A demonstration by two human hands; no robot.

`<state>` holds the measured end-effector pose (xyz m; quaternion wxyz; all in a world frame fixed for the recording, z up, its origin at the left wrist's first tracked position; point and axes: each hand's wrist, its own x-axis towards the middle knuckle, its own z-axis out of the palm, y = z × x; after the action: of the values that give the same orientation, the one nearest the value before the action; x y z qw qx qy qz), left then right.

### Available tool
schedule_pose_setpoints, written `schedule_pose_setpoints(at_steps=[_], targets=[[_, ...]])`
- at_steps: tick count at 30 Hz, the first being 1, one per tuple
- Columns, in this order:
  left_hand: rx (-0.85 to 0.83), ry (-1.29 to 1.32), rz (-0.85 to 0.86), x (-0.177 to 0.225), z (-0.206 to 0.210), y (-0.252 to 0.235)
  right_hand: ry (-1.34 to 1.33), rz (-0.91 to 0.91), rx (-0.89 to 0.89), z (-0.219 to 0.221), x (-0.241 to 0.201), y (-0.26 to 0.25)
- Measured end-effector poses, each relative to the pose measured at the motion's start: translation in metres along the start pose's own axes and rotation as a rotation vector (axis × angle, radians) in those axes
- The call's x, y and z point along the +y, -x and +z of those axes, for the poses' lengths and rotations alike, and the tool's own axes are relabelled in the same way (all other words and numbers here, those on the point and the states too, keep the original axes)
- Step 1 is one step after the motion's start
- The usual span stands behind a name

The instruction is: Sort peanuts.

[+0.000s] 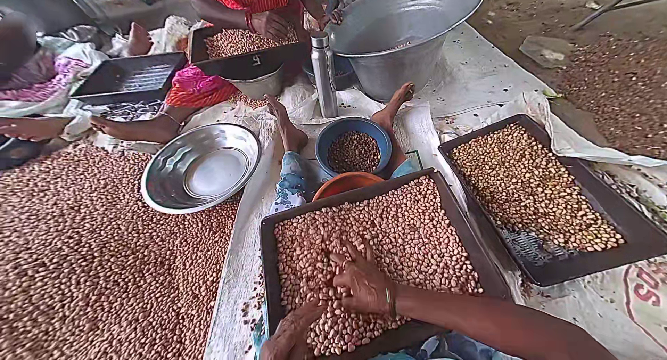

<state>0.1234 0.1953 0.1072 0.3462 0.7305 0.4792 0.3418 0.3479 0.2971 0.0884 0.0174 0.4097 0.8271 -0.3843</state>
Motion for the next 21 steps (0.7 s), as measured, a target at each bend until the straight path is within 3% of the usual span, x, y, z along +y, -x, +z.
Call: schedule_pose_setpoints(at_steps=[2,4,5,7,11,15,19,21], targets=[[0.056,-0.037,-0.046,-0.009,-0.001,0.013,0.057,-0.086,0.029,0.006,0.021,0.042],[0.125,-0.051,-0.048,-0.022,0.002,0.024,0.157,-0.103,0.232,0.003,0.056,0.078],[0.156,-0.048,-0.032,-0.028,0.004,0.028,0.237,-0.078,0.360,-0.003,0.074,0.087],[0.223,-0.025,0.014,-0.034,0.007,0.030,0.307,0.059,0.438,-0.025,0.098,0.085],[0.299,0.066,0.057,-0.039,0.008,0.024,0.180,0.163,0.330,-0.043,0.084,0.017],[0.304,0.181,0.051,-0.045,0.006,0.026,0.027,-0.032,0.246,-0.010,0.025,-0.039],[0.229,0.215,-0.008,-0.042,-0.003,0.028,-0.041,-0.262,-0.005,0.004,0.009,0.004],[0.192,0.183,-0.036,-0.038,-0.008,0.027,-0.004,-0.250,-0.126,-0.010,0.025,0.045]])
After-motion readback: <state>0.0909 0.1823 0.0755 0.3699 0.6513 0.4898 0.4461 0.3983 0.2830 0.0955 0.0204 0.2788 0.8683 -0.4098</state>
